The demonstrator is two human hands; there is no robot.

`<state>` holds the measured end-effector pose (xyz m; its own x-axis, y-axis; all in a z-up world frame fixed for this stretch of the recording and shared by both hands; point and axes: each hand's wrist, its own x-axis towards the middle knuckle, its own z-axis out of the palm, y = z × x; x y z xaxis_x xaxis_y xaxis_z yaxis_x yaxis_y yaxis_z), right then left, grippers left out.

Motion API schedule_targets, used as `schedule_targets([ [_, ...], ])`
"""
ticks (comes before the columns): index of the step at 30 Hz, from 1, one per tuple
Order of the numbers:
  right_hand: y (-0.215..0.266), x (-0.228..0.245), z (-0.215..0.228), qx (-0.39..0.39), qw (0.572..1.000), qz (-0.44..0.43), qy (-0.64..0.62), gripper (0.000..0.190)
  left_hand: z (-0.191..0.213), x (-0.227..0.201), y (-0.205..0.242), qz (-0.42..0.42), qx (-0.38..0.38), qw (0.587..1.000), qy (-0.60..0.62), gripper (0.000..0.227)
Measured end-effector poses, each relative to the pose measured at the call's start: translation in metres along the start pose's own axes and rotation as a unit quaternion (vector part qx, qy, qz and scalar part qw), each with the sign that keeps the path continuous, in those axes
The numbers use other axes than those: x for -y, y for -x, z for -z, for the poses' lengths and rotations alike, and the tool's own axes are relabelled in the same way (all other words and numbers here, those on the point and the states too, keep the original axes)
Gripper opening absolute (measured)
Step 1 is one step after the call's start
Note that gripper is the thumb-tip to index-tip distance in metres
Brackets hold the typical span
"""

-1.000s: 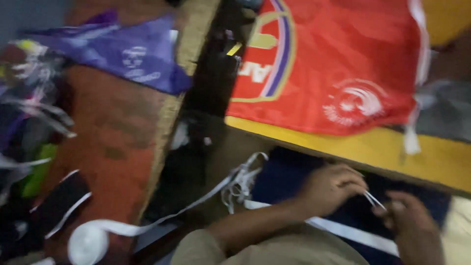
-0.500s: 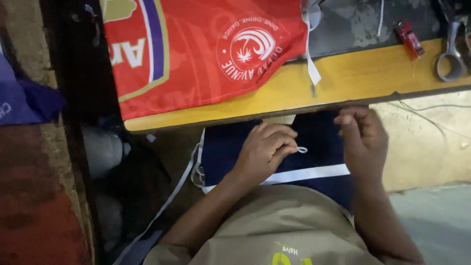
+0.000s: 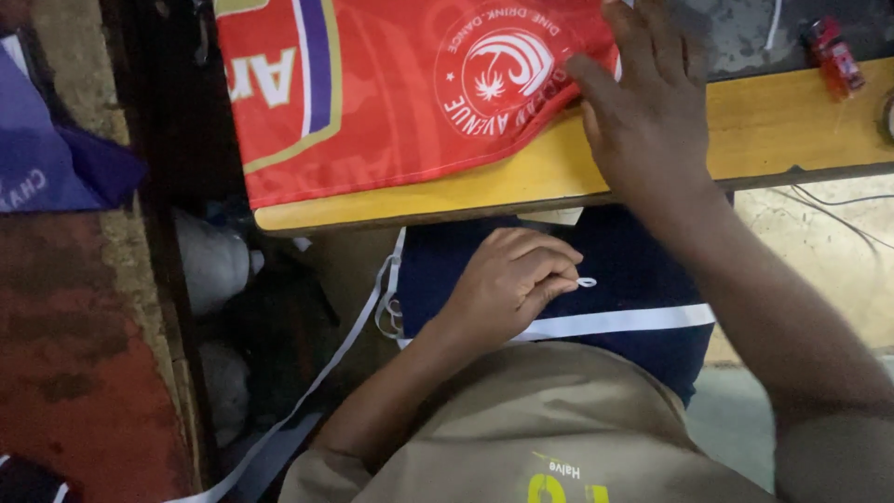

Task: The person attaches a white drawstring to a red fabric bag by folding the edge, cutting the string, and sewing it in place with a sewing machine. They then switch to a purple fabric bag and begin preparing to attach another drawstring.

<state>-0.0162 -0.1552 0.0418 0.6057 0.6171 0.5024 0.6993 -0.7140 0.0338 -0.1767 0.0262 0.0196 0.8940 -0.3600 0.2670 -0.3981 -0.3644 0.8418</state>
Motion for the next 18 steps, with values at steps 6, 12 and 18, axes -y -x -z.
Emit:
schedule_targets([
  [6,0.019,-0.014,-0.010,-0.010,0.999,0.041,0.011,0.028,0.001,0.003,0.004,0.001,-0.013,1.000,0.009,0.008],
  [12,0.054,0.004,0.015,0.014,1.000,-0.013,-0.001,0.012,0.013,0.007,-0.011,-0.004,-0.005,1.000,0.019,0.018],
  [18,0.074,0.012,0.040,0.032,0.995,-0.062,-0.066,0.016,0.038,0.001,-0.031,-0.028,-0.031,0.999,-0.013,0.011],
])
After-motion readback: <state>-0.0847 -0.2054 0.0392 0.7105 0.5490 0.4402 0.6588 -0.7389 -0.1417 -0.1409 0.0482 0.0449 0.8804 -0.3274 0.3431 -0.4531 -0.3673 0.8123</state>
